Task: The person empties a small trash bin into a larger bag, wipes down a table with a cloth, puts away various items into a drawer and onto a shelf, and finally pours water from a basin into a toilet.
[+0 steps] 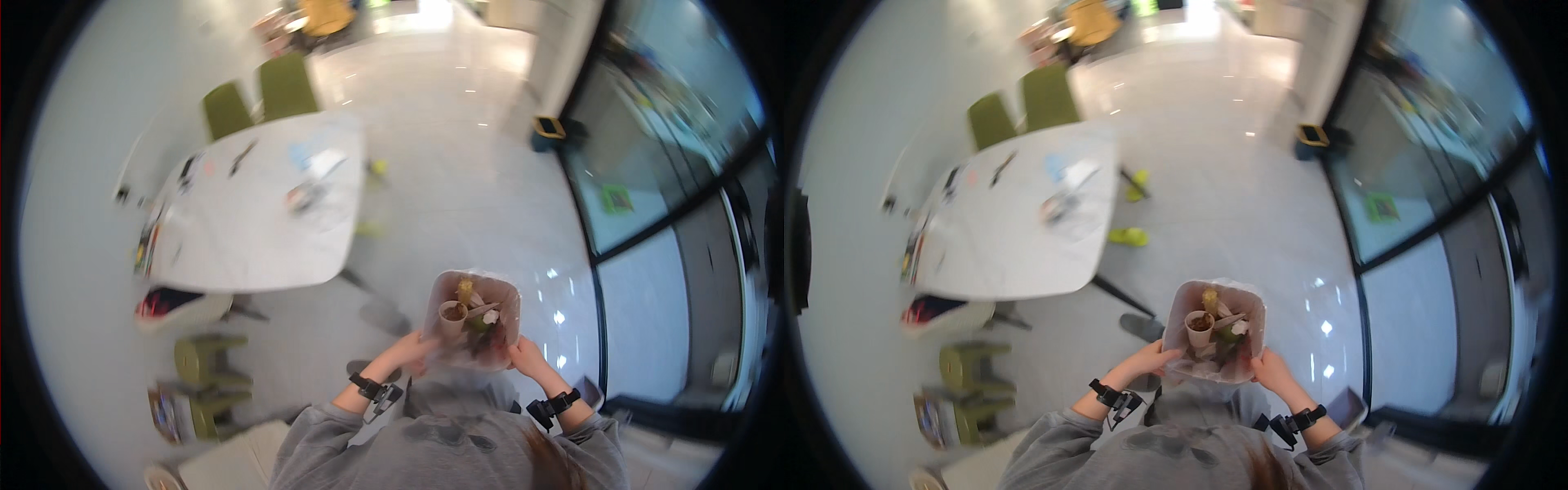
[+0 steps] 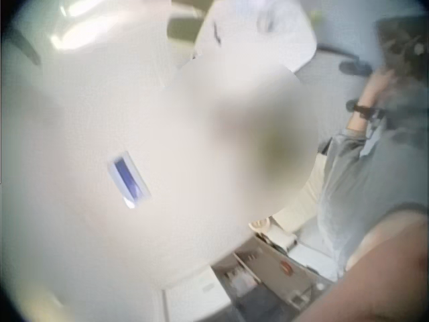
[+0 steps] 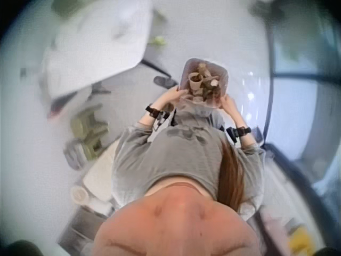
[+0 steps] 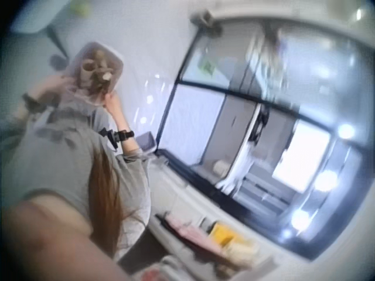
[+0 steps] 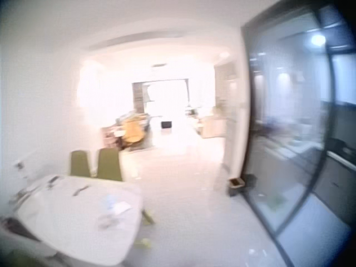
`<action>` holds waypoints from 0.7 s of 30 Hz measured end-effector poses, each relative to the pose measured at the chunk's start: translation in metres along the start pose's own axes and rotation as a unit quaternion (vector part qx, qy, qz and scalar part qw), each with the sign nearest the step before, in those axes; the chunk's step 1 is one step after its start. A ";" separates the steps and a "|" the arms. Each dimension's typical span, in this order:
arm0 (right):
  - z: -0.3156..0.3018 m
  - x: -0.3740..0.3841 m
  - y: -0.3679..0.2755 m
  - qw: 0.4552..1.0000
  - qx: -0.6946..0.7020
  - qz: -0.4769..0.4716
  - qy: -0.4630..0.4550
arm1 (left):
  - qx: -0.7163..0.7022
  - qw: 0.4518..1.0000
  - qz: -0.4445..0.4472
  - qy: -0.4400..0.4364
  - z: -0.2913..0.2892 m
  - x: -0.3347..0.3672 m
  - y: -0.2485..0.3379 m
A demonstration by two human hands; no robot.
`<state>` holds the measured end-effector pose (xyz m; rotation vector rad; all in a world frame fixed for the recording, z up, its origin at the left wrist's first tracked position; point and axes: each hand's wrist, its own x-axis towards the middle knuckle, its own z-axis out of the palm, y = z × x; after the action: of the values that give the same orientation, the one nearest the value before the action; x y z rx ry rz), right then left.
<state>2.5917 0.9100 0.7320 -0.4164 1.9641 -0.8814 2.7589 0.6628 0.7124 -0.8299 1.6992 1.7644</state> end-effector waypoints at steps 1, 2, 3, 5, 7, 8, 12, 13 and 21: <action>-0.011 -0.020 0.020 0.999 0.006 0.023 0.042 | 0.017 0.998 0.032 -0.048 0.018 0.006 0.022; -0.020 -0.039 0.040 0.995 0.035 0.036 0.081 | 0.056 0.995 0.035 -0.080 0.038 0.014 0.042; -0.028 -0.057 0.062 0.992 0.047 0.041 0.109 | 0.060 0.991 0.052 -0.109 0.061 0.021 0.058; -0.022 -0.039 0.135 0.981 0.086 0.047 0.170 | 0.099 0.986 0.065 -0.121 0.092 0.091 0.047; -0.029 -0.063 0.209 0.959 0.157 0.021 0.234 | 0.172 0.968 0.046 -0.175 0.151 0.130 0.056; -0.029 -0.069 0.252 0.947 0.182 0.033 0.262 | 0.210 0.959 0.029 -0.190 0.180 0.147 0.057; -0.049 -0.113 0.320 0.903 0.267 0.092 0.323 | 0.424 0.872 0.068 -0.234 0.270 0.236 0.059; -0.061 -0.132 0.333 0.891 0.295 0.113 0.326 | 0.444 0.857 0.059 -0.257 0.296 0.254 0.051; -0.071 -0.179 0.393 0.808 0.384 0.146 0.423 | 0.494 0.796 0.169 -0.308 0.423 0.263 0.115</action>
<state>2.6483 1.3162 0.5794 0.8793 2.0820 -1.7226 2.4747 1.0712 0.5956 0.4895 1.9605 0.8670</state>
